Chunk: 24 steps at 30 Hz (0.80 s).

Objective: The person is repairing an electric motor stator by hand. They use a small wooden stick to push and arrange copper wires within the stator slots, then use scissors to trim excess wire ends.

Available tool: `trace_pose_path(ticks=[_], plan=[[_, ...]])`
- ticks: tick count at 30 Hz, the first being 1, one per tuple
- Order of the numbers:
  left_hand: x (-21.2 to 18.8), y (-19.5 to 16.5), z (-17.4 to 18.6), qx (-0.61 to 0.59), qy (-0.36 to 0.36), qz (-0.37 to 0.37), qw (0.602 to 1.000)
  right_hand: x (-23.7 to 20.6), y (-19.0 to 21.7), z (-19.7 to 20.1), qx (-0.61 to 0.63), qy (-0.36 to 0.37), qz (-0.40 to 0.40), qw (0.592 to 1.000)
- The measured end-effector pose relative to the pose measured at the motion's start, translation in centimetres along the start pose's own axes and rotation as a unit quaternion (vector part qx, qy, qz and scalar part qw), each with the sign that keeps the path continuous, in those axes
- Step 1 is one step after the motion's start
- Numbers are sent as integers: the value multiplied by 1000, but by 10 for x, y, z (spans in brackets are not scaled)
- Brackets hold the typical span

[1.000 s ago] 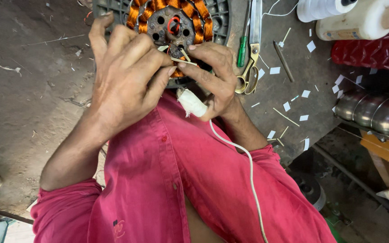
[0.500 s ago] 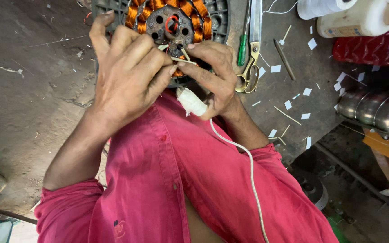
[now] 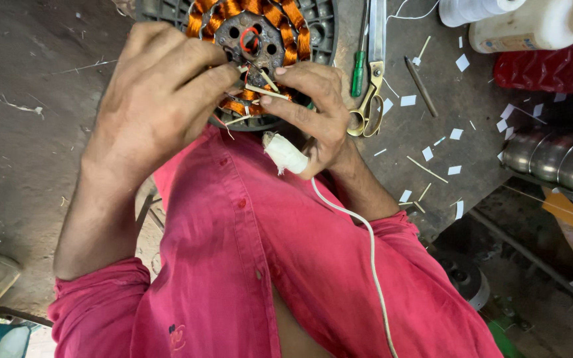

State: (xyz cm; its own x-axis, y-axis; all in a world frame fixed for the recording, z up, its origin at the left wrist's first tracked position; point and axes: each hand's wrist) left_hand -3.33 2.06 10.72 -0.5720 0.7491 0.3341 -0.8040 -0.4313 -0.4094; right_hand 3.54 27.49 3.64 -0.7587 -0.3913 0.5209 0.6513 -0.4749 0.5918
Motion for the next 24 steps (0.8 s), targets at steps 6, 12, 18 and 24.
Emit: trace_pose_path(ticks=[6, 12, 18, 24], plan=[[7, -4, 3, 165, -33, -101, 981, 3, -2, 2, 1, -4, 10, 1000], [6, 2, -17, 91, -61, -125, 986, 4, -3, 3, 3, -5, 3, 1000], [5, 12, -27, 50, -31, -133, 989, 5, -2, 3, 3, -5, 2, 1000], [1, 23, -23, 91, -26, -111, 989, 9, -5, 5, 8, -6, 12, 1000]])
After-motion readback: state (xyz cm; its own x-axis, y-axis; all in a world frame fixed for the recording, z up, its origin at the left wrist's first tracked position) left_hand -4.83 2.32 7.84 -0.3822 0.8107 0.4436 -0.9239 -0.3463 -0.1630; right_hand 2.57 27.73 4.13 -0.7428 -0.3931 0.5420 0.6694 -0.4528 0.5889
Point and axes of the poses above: each hand's wrist, its own x-axis towards the middle knuckle, its own z-axis out of the back of the hand, y = z × x, and after that the axes turned 4 degrees about y, right-handed
